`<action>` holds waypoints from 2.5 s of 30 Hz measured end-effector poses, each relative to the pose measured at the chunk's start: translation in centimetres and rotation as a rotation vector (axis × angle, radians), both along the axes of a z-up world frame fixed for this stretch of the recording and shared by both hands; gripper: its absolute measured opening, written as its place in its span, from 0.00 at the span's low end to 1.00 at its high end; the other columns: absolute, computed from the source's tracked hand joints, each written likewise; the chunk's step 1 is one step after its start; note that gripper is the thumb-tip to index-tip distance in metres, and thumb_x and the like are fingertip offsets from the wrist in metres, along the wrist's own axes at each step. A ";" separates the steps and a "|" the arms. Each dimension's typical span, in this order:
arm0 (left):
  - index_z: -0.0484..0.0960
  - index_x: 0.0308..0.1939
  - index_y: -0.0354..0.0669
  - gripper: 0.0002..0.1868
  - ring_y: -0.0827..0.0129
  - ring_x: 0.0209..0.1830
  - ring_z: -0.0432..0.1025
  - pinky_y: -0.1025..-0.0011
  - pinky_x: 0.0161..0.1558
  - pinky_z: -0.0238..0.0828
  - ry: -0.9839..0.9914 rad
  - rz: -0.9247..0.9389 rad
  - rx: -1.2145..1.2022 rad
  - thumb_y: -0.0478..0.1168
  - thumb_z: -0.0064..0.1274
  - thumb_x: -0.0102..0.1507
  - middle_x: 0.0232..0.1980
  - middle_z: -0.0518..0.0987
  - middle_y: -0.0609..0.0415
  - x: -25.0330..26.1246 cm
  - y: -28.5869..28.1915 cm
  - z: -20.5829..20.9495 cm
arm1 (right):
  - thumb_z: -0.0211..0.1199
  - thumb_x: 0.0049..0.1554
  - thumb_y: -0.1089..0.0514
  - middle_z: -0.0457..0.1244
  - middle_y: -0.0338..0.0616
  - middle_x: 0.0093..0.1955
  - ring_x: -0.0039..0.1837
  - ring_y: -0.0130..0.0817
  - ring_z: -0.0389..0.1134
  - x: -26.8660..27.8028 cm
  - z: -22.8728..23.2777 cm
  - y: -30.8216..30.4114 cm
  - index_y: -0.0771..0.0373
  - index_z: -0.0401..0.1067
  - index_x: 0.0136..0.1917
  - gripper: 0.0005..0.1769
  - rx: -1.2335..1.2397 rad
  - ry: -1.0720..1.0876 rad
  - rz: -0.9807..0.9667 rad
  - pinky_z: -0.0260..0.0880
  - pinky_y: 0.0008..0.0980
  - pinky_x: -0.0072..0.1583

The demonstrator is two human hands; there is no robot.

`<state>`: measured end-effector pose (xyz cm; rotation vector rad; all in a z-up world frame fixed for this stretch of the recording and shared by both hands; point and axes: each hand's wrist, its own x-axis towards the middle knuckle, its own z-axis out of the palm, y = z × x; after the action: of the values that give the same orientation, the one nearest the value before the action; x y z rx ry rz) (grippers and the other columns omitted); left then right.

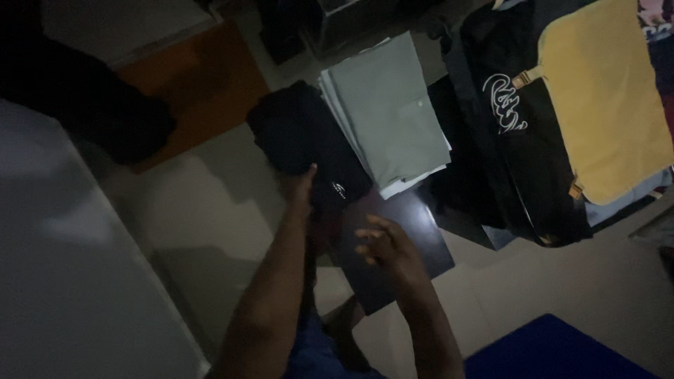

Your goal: The person picks up several folded items of clothing from a stack and places them one by one into an open suitcase, arranging them to fit.

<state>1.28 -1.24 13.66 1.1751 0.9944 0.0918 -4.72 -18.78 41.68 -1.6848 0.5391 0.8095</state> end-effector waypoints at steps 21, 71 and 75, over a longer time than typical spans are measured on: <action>0.50 0.77 0.44 0.63 0.45 0.74 0.63 0.49 0.71 0.63 0.125 -0.707 -0.497 0.48 0.69 0.43 0.74 0.65 0.39 -12.7 -8.0 28.2 | 0.47 0.66 0.35 0.54 0.61 0.76 0.75 0.52 0.57 -7.0 -7.4 -16.2 0.67 0.54 0.79 0.41 0.671 -0.053 -0.508 0.61 0.50 0.69; 0.80 0.55 0.42 0.13 0.57 0.58 0.75 0.59 0.65 0.70 -1.307 -1.392 0.267 0.41 0.52 0.68 0.53 0.81 0.47 14.8 -72.8 60.9 | 0.64 0.53 0.54 0.67 0.54 0.62 0.62 0.47 0.71 20.2 20.4 -71.4 0.65 0.61 0.73 0.37 0.609 -0.361 -0.799 0.73 0.47 0.63; 0.80 0.55 0.42 0.13 0.58 0.57 0.76 0.60 0.65 0.71 -1.269 -1.228 0.257 0.40 0.52 0.68 0.52 0.81 0.47 16.6 -77.0 58.6 | 0.65 0.57 0.55 0.67 0.51 0.61 0.61 0.42 0.70 23.1 15.8 -74.4 0.65 0.64 0.70 0.31 0.753 -0.414 -0.734 0.73 0.42 0.62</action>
<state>17.88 -78.20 72.29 1.4279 -0.9142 -0.0310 18.43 -93.15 57.48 -0.8114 0.4330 0.0744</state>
